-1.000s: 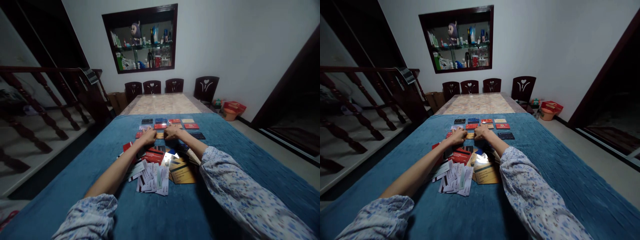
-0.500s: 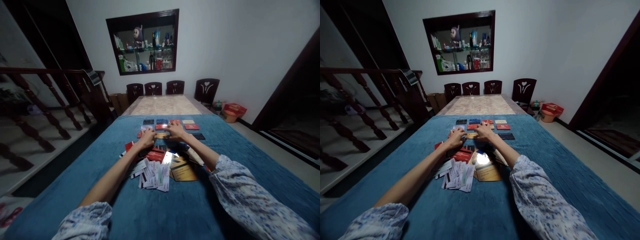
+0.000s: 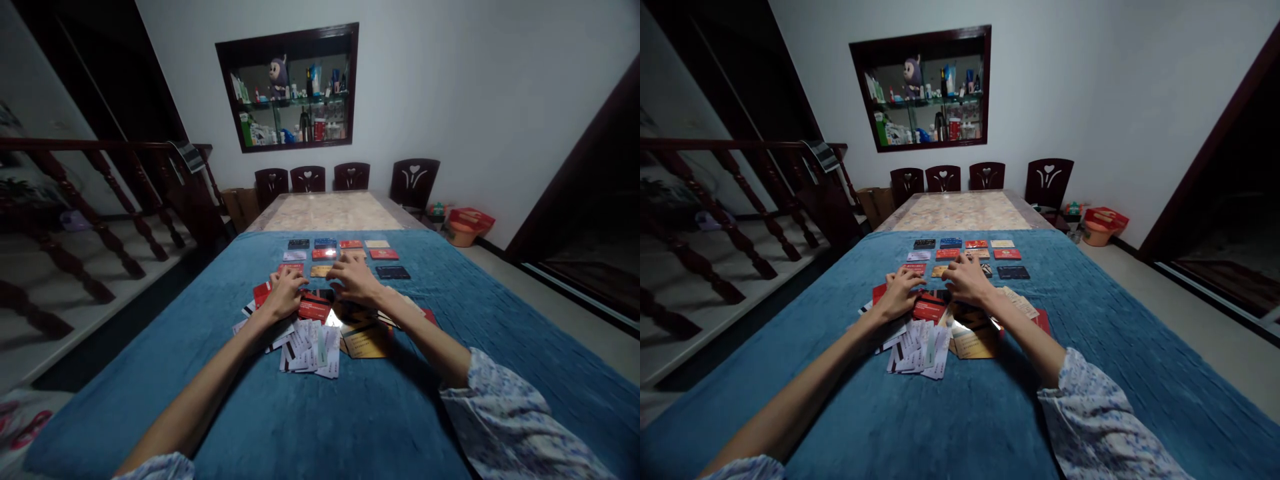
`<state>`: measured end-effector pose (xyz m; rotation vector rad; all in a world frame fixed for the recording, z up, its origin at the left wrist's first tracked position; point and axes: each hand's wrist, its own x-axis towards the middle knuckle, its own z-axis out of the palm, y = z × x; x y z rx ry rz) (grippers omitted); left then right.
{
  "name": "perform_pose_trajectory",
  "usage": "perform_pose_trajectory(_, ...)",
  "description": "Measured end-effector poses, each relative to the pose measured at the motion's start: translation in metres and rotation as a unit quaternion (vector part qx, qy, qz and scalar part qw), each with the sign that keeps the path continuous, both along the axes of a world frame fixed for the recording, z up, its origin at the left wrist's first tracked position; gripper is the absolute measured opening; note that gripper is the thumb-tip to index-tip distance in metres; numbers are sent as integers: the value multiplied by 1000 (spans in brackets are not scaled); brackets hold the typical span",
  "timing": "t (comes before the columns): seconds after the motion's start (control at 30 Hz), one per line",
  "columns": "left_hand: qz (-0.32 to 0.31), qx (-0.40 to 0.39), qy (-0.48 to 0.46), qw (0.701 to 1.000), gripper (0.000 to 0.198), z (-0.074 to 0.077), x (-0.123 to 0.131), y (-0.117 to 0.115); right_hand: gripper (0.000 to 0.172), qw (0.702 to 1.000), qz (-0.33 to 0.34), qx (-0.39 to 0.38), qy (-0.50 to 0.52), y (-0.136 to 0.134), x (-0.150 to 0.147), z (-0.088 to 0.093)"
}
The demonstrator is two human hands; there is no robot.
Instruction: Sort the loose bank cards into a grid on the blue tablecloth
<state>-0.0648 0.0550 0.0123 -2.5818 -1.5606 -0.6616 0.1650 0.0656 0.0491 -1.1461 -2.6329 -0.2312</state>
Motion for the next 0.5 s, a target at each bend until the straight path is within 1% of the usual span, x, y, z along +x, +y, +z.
perform_pose_trajectory(0.07,1,2,-16,1000,20,1,-2,-10,23,1000,12,-2,4,-6,-2,-2)
perform_pose_trajectory(0.23,-6,-1,-49,999,21,3,-6,-30,23,1000,23,-19,0,-22,-7,-3)
perform_pose_trajectory(0.37,-28,-7,-30,999,17,0,-9,-37,27,998,31,-39,-24,-33,-12,-2)
perform_pose_trajectory(0.5,-40,-18,-3,999,18,-1,-9,-41,30,997,33,-63,-44,-40,-18,-1)
